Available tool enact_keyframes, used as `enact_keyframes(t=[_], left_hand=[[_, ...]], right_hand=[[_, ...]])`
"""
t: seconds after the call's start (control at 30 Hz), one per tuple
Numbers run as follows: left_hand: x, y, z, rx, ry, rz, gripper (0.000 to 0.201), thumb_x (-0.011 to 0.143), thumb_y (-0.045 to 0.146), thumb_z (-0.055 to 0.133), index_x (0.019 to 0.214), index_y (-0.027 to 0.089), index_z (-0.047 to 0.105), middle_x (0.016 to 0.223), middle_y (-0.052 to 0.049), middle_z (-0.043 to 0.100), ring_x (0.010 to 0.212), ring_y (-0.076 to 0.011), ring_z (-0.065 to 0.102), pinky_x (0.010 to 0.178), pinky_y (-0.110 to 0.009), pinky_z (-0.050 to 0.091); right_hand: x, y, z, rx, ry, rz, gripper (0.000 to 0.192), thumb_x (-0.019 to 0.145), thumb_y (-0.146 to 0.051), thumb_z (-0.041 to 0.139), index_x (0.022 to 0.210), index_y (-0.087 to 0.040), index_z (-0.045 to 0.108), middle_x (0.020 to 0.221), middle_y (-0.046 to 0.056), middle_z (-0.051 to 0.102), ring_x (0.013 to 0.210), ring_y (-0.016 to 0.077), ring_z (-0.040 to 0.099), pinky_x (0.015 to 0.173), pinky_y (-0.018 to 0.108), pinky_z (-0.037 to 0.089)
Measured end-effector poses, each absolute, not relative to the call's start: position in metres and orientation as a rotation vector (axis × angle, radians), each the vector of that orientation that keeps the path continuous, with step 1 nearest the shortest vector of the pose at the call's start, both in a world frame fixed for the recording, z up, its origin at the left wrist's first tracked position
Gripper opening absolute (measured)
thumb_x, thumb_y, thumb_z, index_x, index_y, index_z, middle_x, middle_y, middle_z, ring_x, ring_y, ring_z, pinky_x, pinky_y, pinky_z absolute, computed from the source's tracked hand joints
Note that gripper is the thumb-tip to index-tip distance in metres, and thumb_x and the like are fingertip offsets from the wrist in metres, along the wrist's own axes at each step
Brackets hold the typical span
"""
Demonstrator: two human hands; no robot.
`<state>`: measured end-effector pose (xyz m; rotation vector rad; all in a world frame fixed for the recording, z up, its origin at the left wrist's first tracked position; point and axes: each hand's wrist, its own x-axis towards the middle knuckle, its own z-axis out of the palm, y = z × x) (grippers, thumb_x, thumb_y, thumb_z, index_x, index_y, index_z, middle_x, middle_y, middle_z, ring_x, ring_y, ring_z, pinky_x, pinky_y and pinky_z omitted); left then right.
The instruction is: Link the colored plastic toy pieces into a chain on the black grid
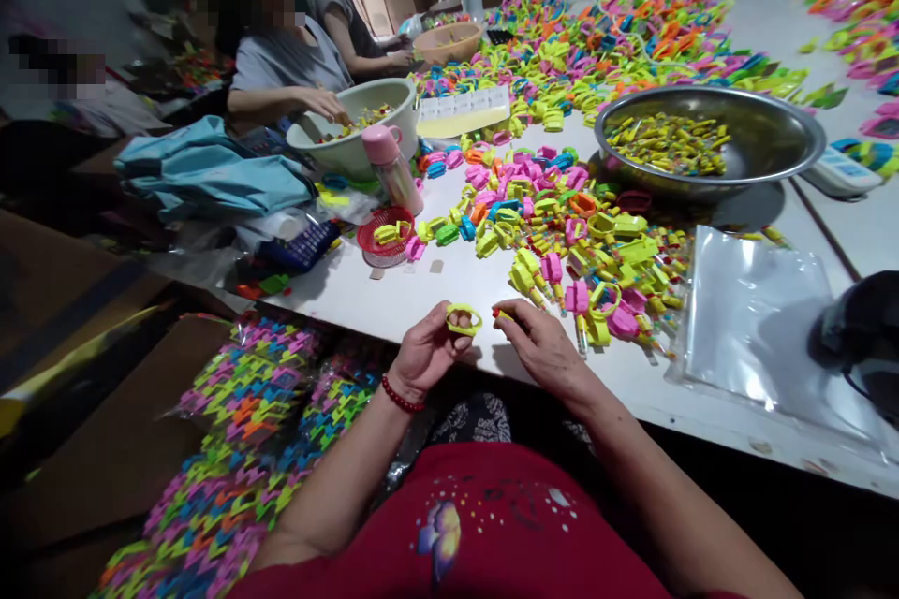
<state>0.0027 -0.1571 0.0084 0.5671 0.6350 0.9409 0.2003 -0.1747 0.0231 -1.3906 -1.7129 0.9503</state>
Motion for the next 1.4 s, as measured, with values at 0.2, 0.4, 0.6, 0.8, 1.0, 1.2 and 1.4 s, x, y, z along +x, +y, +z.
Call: enact_keyframes(t=[0.2, 0.4, 0.6, 0.8, 1.0, 1.2, 1.4], left_hand=[[0.009, -0.16, 0.008, 0.506, 0.655, 0.861, 0.033, 0.086, 0.047, 0.06, 0.074, 0.018, 0.05, 0.077, -0.001, 0.051, 0.055, -0.0075, 0.039, 0.055, -0.025, 0.035], [0.019, -0.165, 0.003, 0.768, 0.784, 1.018, 0.029, 0.08, 0.041, 0.072, 0.089, 0.017, 0.058, 0.089, -0.001, 0.058, 0.071, -0.0073, 0.052, 0.069, -0.021, 0.043], [0.024, -0.175, 0.002, 1.203, 0.877, 1.059, 0.023, 0.084, 0.037, 0.068, 0.095, 0.018, 0.065, 0.101, -0.004, 0.058, 0.077, -0.0114, 0.058, 0.074, -0.027, 0.05], [0.023, -0.179, 0.004, 1.715, 1.025, 1.146, 0.014, 0.09, 0.026, 0.061, 0.098, 0.023, 0.071, 0.098, -0.006, 0.06, 0.098, -0.0177, 0.058, 0.092, -0.032, 0.047], [0.021, -0.18, -0.004, 1.882, 1.058, 1.144, 0.02, 0.091, 0.025, 0.058, 0.106, 0.026, 0.071, 0.096, -0.006, 0.057, 0.094, -0.0166, 0.057, 0.089, -0.029, 0.047], [0.015, -0.181, -0.012, 2.105, 1.061, 0.998, 0.032, 0.093, 0.021, 0.049, 0.12, 0.028, 0.065, 0.106, -0.009, 0.058, 0.103, -0.0192, 0.056, 0.093, -0.032, 0.047], [0.015, -0.181, -0.013, 2.296, 1.108, 1.004, 0.036, 0.092, 0.015, 0.047, 0.122, 0.026, 0.063, 0.108, -0.01, 0.059, 0.103, -0.0198, 0.058, 0.091, -0.03, 0.05]], right_hand=[[0.2, -0.18, 0.022, -1.328, -1.718, 1.056, 0.03, 0.097, -0.042, 0.045, 0.105, -0.021, 0.065, 0.091, 0.004, 0.07, 0.084, 0.0185, 0.063, 0.077, 0.029, 0.049], [0.206, -0.185, 0.02, -1.384, -1.628, 1.054, 0.032, 0.097, -0.042, 0.047, 0.116, -0.022, 0.062, 0.096, 0.005, 0.069, 0.089, 0.0187, 0.062, 0.08, 0.03, 0.048], [0.207, -0.187, 0.023, -1.343, -1.675, 1.068, 0.028, 0.095, -0.041, 0.051, 0.111, -0.021, 0.064, 0.099, 0.005, 0.069, 0.089, 0.0191, 0.062, 0.081, 0.032, 0.047], [0.206, -0.188, 0.021, -1.33, -1.658, 1.074, 0.029, 0.095, -0.041, 0.05, 0.109, -0.022, 0.066, 0.099, 0.005, 0.07, 0.09, 0.0199, 0.064, 0.084, 0.033, 0.05], [0.207, -0.189, 0.023, -1.347, -1.714, 0.97, 0.025, 0.094, -0.038, 0.053, 0.107, -0.021, 0.067, 0.104, 0.006, 0.071, 0.096, 0.0209, 0.065, 0.087, 0.034, 0.049], [0.207, -0.189, 0.024, -1.358, -1.751, 0.938, 0.026, 0.095, -0.038, 0.05, 0.106, -0.021, 0.066, 0.1, 0.006, 0.071, 0.092, 0.0214, 0.065, 0.084, 0.034, 0.049], [0.207, -0.186, 0.024, -1.381, -1.794, 0.887, 0.029, 0.094, -0.042, 0.053, 0.106, -0.02, 0.067, 0.095, 0.007, 0.071, 0.086, 0.0206, 0.064, 0.078, 0.032, 0.049]])
